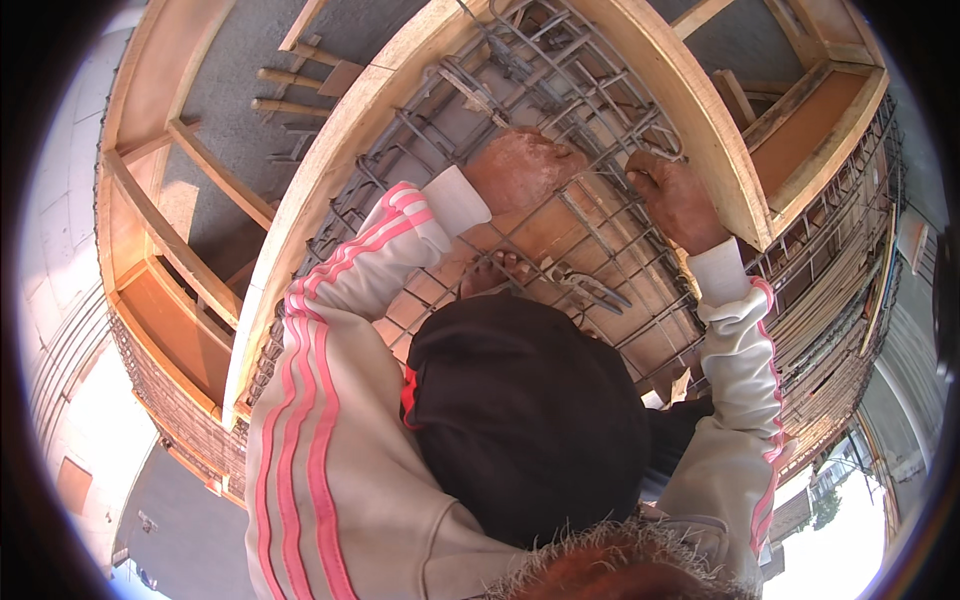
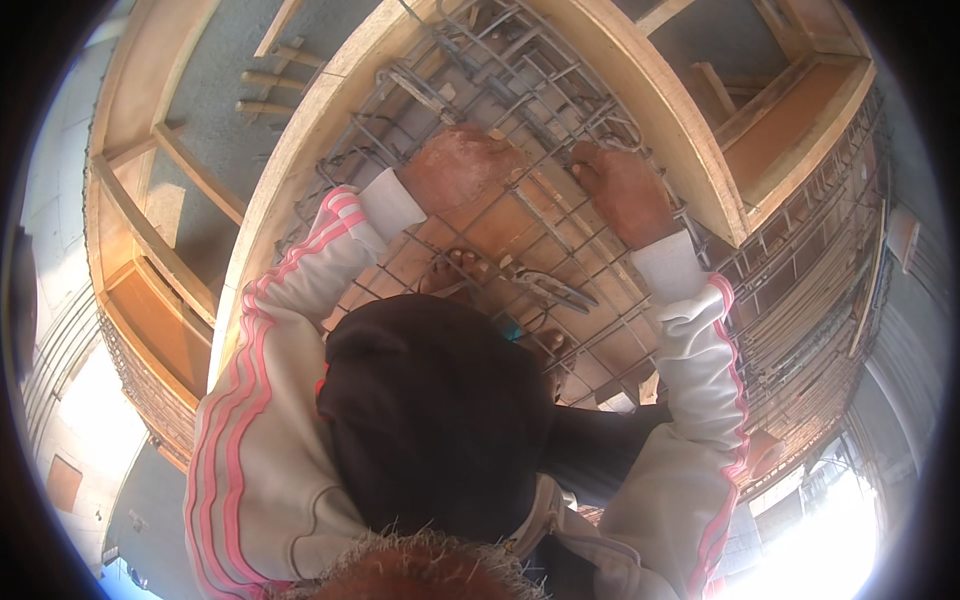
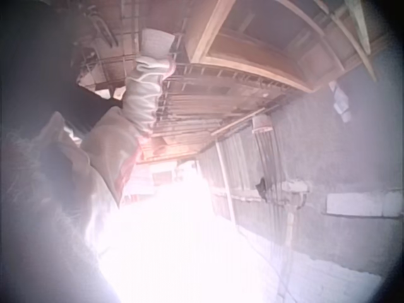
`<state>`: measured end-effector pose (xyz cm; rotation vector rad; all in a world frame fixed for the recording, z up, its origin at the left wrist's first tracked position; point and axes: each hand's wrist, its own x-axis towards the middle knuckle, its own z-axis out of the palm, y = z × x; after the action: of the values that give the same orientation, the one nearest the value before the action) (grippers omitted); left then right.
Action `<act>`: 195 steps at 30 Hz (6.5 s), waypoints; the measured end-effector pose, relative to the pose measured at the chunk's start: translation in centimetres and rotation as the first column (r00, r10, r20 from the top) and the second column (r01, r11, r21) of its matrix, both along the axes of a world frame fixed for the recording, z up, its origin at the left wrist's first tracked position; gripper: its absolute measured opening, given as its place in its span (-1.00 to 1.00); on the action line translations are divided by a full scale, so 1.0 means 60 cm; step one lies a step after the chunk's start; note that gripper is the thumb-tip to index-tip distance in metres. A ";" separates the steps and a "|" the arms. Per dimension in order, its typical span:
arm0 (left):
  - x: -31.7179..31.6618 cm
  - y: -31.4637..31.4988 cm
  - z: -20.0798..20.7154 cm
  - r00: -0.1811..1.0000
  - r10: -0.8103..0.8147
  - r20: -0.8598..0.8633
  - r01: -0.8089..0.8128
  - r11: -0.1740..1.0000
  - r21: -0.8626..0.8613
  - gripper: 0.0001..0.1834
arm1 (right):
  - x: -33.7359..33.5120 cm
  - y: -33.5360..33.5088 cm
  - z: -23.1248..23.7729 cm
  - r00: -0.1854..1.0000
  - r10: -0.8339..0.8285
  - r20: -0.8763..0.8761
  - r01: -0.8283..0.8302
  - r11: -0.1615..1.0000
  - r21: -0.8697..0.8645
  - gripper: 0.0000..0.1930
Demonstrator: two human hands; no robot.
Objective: The person measures sections of a rebar grid using a tape measure, then uses pliers to twist wire ties around rebar intersections to secure the grid. The work occurs on a construction site floor with wooden formwork nearby.
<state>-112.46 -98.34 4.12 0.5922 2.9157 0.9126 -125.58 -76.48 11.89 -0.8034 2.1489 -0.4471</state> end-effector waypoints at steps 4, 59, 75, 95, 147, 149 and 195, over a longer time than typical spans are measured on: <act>-0.007 -0.026 -0.019 0.998 0.053 -0.021 -0.051 0.997 0.061 -0.61 | 0.012 -0.006 0.000 0.966 0.238 0.102 -0.227 0.968 -0.103 -0.74; -0.167 -0.138 -0.068 0.722 0.519 0.457 -0.399 0.853 -0.338 -0.51 | -0.168 -0.169 -0.147 0.974 0.128 -0.185 -0.135 0.990 -0.027 -0.67; -0.136 -0.086 -0.088 0.432 0.888 0.158 -0.880 0.453 -0.139 -0.75 | -0.148 -0.230 -0.124 0.901 0.152 -0.406 -0.165 0.986 0.003 -0.73; -0.115 -0.060 -0.097 0.408 0.907 0.109 -0.883 0.362 0.298 -0.74 | -0.126 -0.307 -0.111 0.932 0.140 -0.334 -0.121 0.989 0.080 -0.65; -0.142 -0.098 -0.106 0.561 0.827 -0.032 -0.815 0.559 0.156 -0.80 | -0.156 -0.317 -0.081 0.762 0.427 -0.487 -0.568 0.801 -0.187 -0.78; -0.138 -0.097 -0.109 0.557 0.830 -0.039 -0.815 0.555 0.165 -0.79 | -0.151 -0.315 -0.079 0.768 0.413 -0.490 -0.561 0.803 -0.202 -0.78; -0.119 -0.132 -0.107 0.798 0.601 -0.052 -0.596 0.799 0.076 -0.66 | -0.100 -0.258 -0.105 0.995 -0.084 -0.047 0.064 0.942 -0.328 -0.70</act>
<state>-119.61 -106.28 -2.29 -0.3547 3.1999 1.0262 -131.58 -91.94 5.58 -0.9282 2.1964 -0.8454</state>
